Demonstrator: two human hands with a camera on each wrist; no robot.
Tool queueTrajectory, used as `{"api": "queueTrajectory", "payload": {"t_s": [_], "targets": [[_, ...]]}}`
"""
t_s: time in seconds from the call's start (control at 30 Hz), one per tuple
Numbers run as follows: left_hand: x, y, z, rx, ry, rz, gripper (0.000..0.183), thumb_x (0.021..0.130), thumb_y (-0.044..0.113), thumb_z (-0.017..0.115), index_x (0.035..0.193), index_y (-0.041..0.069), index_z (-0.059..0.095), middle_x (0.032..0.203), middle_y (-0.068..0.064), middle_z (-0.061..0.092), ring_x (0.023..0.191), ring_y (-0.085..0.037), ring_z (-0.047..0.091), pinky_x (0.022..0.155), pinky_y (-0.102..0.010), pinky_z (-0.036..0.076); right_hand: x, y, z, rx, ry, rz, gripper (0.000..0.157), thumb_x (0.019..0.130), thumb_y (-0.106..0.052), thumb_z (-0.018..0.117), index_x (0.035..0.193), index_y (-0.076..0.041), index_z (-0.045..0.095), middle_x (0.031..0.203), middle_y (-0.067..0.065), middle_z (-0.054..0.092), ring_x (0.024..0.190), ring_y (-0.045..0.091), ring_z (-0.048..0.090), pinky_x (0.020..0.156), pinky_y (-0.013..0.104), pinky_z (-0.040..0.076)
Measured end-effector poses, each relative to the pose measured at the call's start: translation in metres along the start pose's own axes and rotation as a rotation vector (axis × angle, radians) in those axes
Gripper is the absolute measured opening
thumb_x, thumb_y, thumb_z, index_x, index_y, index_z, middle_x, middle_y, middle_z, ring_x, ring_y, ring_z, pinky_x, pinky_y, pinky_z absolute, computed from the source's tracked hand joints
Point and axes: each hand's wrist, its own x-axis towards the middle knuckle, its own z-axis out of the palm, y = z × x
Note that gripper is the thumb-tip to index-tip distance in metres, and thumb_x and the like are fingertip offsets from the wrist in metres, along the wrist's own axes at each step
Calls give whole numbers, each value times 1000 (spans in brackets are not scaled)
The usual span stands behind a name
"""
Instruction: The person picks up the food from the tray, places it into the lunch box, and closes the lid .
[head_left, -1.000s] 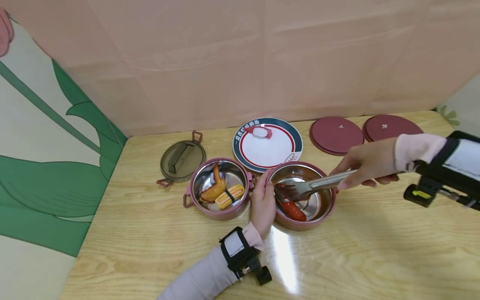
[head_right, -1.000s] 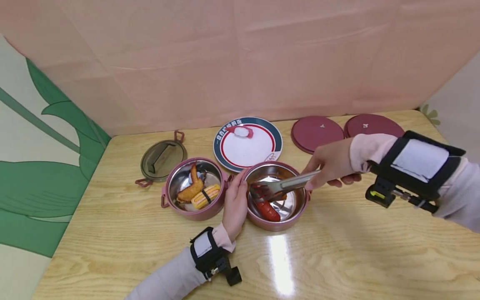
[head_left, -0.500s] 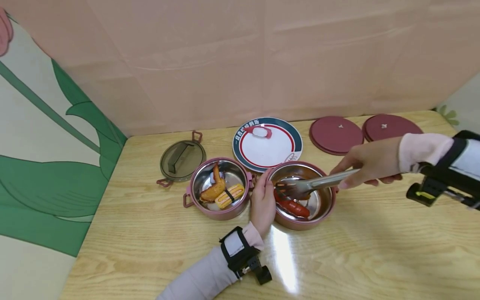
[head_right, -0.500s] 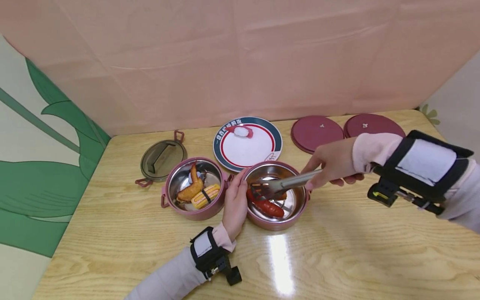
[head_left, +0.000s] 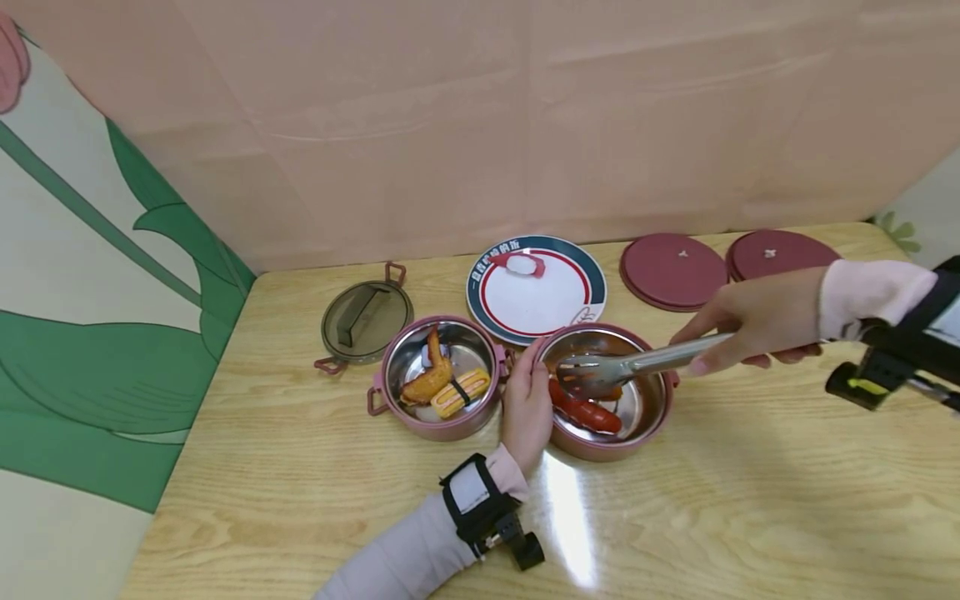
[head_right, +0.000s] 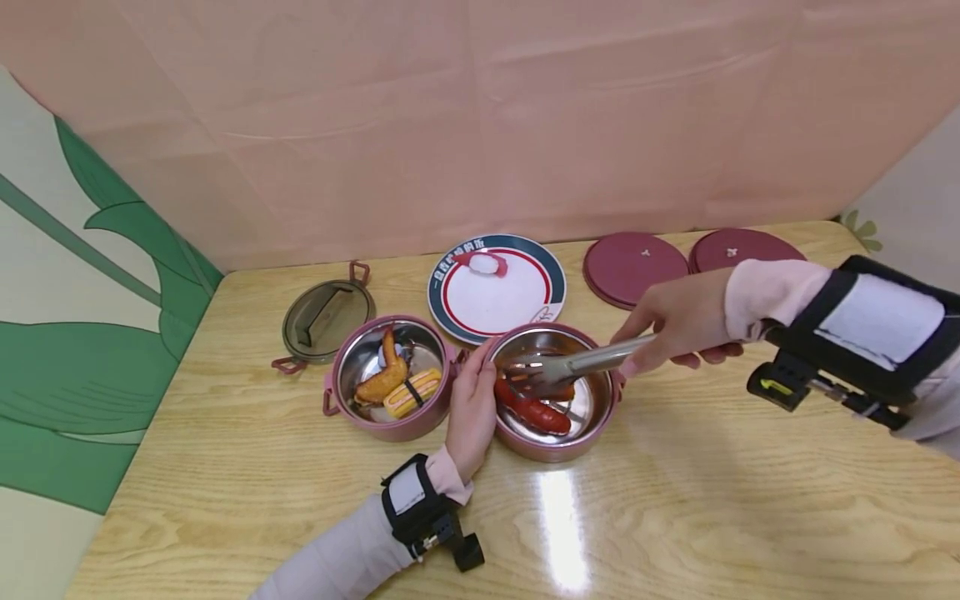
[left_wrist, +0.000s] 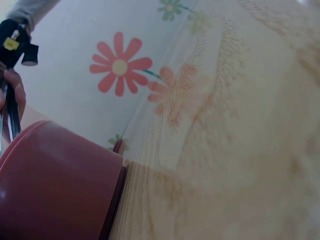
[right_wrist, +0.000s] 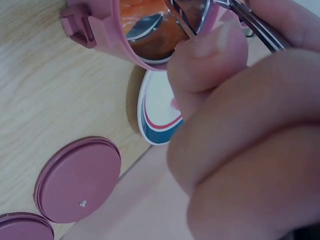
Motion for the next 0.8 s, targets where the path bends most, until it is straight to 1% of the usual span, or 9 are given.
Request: {"api": "queueTrajectory", "payload": {"t_s": [0.17,0.33,0.43,0.53,0.63,0.7,0.8], "targets": [[0,0,0,-18,-4,-13,43,101,5,35,142,3,45,145,-9,49,137,-18,42,118,-36,33,-3,3,-5,-17,19,-15,58,88,-41,66,137,-12,54,57,-3,46,41,8,38,38,16,35],[0,0,1,-32,-3,-22,43,101,5,35,143,3,44,147,-9,48,138,-18,40,118,-36,32,-7,5,-12,-31,31,-15,65,89,-41,66,141,-6,49,58,-3,46,40,8,37,38,16,36],[0,0,1,-33,-4,-23,43,101,5,35,143,3,44,147,-10,47,138,-18,40,118,-36,31,-11,5,-16,-46,44,-10,66,89,-41,65,141,-5,48,58,-3,45,40,8,36,38,17,37],[-1,-1,1,-34,-5,-15,43,101,4,35,143,3,44,148,-10,47,139,-18,40,119,-36,30,-14,8,-23,-65,57,-15,64,91,-38,64,142,-4,47,58,-3,44,40,8,37,37,18,39],[-1,-1,1,-30,-7,-11,43,101,4,35,143,3,44,148,-11,47,139,-18,40,119,-36,30,-16,11,-30,-98,78,-42,61,93,-36,62,142,-4,47,57,-4,46,39,7,39,36,21,41],[-1,-1,1,-25,-6,-13,43,101,4,35,143,3,44,147,-10,47,138,-18,40,119,-36,31,-17,12,-35,-119,85,-66,58,94,-35,60,142,-4,48,54,-5,48,37,6,41,35,24,43],[-1,0,1,-16,-4,-14,43,101,5,35,143,3,44,147,-10,47,138,-18,40,118,-37,31,-18,15,-43,-136,69,-114,50,97,-32,56,139,-5,51,47,0,50,36,4,45,34,27,45]]}}
